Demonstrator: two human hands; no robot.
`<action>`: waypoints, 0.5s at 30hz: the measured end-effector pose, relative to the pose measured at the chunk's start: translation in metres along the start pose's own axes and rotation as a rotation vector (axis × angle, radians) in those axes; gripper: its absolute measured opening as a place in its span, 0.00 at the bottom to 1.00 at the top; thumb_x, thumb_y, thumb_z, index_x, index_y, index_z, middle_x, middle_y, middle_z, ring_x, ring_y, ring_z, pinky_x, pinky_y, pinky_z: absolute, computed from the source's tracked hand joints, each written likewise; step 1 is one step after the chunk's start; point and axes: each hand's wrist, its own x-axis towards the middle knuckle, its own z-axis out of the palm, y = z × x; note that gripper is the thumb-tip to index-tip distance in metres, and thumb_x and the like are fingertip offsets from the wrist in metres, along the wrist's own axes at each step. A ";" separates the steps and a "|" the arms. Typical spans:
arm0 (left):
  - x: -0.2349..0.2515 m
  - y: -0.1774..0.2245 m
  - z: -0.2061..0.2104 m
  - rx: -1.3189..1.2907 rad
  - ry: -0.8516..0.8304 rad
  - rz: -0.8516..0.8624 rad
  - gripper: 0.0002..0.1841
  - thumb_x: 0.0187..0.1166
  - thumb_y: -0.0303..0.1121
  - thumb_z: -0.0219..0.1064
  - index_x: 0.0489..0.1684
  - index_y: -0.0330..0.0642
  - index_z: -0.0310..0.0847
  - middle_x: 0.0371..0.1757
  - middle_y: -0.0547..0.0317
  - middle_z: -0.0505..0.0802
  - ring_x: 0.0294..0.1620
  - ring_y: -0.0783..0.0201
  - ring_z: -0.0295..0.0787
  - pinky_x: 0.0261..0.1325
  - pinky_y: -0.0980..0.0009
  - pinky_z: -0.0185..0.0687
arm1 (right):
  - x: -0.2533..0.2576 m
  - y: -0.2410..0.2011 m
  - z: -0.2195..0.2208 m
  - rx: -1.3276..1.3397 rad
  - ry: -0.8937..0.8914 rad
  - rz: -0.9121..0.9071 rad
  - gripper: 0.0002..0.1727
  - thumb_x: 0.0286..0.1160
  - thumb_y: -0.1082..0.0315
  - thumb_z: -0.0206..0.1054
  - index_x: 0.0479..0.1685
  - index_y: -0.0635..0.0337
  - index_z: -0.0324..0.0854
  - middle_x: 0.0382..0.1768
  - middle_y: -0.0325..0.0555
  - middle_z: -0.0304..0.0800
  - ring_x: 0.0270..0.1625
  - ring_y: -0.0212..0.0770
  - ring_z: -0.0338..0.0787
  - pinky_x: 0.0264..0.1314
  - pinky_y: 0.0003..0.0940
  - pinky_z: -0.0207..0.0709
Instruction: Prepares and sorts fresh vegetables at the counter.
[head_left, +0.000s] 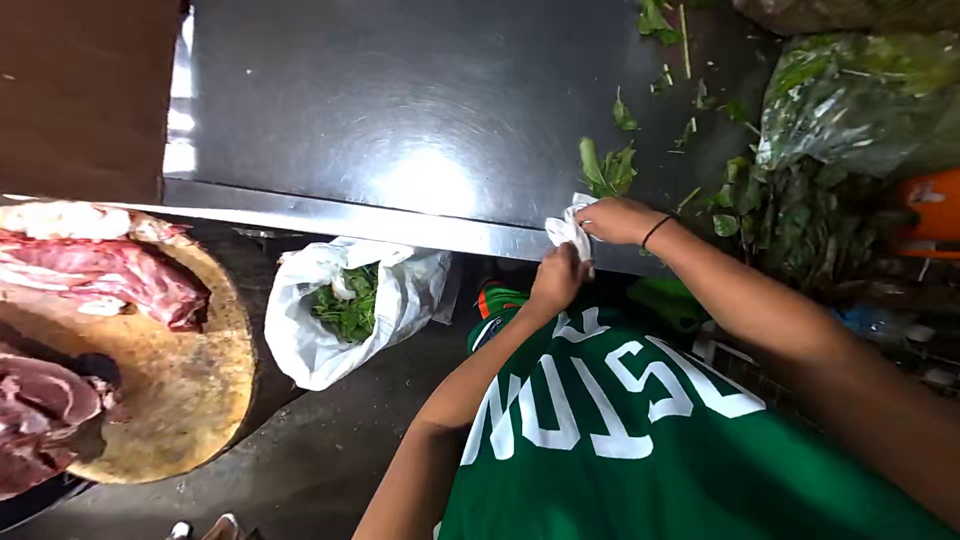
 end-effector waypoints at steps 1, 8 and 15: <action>0.003 0.014 -0.002 -0.090 -0.094 -0.004 0.20 0.83 0.41 0.70 0.60 0.31 0.82 0.45 0.40 0.92 0.46 0.47 0.92 0.55 0.46 0.88 | -0.019 0.012 -0.005 -0.021 0.003 0.046 0.13 0.87 0.65 0.60 0.54 0.55 0.91 0.51 0.60 0.93 0.59 0.65 0.91 0.62 0.73 0.79; -0.024 0.115 -0.092 -0.586 -0.036 0.335 0.15 0.85 0.28 0.63 0.65 0.33 0.79 0.51 0.49 0.92 0.45 0.63 0.92 0.49 0.63 0.91 | -0.162 0.049 -0.062 0.479 0.379 0.041 0.32 0.63 0.67 0.84 0.70 0.56 0.77 0.53 0.59 0.89 0.54 0.57 0.90 0.59 0.62 0.83; -0.056 0.189 -0.155 -0.543 0.220 0.761 0.13 0.79 0.21 0.68 0.59 0.26 0.81 0.55 0.47 0.90 0.54 0.59 0.91 0.58 0.61 0.92 | -0.109 -0.066 -0.042 0.814 0.680 -0.437 0.61 0.39 0.57 0.94 0.84 0.59 0.64 0.69 0.40 0.86 0.69 0.27 0.85 0.77 0.31 0.78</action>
